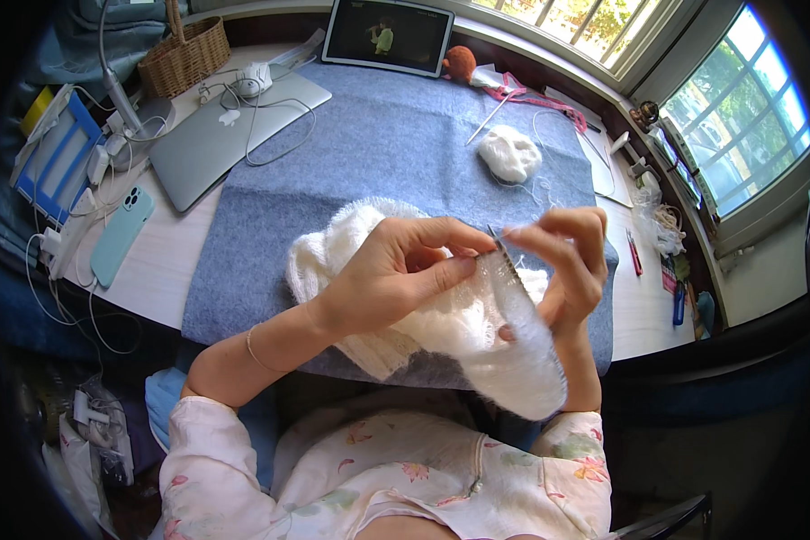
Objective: The person knits a white fluffy fabric using circular knitting needles and white yarn. They repeatedly insert the needle into stitches, wrap the yarn, and pull loops through to extend the fabric. The person occasionally adjusts the yarn and repositions the work to continue knitting.
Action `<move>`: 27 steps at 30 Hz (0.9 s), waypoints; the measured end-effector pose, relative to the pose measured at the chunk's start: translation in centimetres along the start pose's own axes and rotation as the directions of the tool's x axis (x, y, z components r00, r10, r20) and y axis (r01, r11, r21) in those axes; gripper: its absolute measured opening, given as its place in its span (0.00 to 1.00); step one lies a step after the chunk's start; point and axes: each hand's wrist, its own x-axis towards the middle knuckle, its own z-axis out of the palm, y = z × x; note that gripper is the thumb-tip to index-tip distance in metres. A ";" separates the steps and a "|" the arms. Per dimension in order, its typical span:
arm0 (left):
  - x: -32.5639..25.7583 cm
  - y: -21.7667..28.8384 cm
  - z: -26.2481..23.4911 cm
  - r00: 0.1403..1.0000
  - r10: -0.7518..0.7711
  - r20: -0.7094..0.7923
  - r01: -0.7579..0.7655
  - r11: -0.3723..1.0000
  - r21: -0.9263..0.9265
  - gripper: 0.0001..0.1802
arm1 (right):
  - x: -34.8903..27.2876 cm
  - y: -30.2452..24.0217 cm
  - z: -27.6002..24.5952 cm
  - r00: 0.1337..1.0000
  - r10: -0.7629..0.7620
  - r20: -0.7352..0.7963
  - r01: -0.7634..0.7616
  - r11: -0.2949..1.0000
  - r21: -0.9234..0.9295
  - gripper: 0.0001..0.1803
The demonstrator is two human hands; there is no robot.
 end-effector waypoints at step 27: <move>-0.1 0.7 -0.4 0.997 -0.018 -0.076 0.010 0.995 -0.104 0.11 | -0.6 0.2 0.5 0.980 0.042 -0.195 -0.039 0.999 0.024 0.16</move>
